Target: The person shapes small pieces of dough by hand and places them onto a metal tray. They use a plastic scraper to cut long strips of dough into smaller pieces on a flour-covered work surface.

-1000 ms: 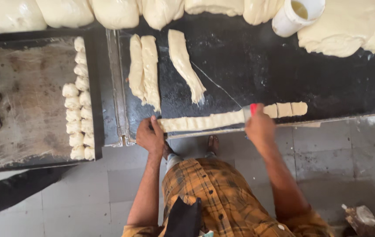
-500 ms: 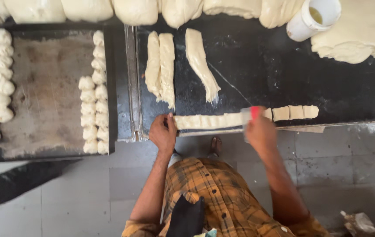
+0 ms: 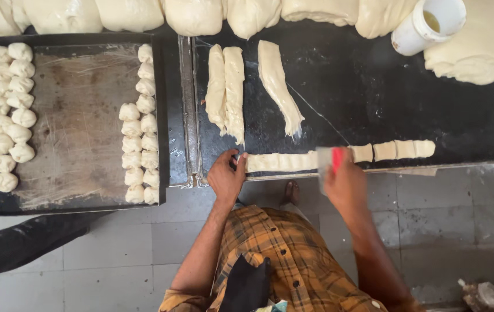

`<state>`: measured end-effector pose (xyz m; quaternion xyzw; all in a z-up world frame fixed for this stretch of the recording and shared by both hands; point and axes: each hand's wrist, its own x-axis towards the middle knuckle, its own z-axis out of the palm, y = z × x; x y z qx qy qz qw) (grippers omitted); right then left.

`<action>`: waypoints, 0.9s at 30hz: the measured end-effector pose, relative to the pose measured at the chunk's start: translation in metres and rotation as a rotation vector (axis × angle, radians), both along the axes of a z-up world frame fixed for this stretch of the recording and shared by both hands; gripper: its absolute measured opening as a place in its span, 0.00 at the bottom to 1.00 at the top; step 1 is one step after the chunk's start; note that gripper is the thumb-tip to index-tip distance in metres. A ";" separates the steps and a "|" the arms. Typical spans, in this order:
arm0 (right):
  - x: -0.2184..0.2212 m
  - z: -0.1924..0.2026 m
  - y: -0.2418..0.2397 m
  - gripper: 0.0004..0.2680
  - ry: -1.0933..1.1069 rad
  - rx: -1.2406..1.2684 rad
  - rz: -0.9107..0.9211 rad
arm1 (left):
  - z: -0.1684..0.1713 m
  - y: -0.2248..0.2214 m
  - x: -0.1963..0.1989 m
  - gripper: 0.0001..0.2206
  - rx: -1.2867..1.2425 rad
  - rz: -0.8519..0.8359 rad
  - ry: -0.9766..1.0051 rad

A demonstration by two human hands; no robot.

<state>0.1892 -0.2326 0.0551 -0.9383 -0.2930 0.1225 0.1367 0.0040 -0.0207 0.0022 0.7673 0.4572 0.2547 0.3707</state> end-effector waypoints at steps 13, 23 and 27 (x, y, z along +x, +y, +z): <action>-0.037 0.008 0.012 0.18 0.073 -0.066 -0.104 | -0.007 0.021 -0.010 0.13 -0.068 -0.124 -0.028; -0.029 -0.049 0.092 0.15 -0.076 -0.052 0.010 | -0.001 0.025 -0.019 0.10 -0.074 -0.234 -0.051; -0.061 -0.032 0.058 0.23 -0.018 -0.049 -0.023 | -0.001 0.031 -0.019 0.11 -0.133 -0.259 -0.042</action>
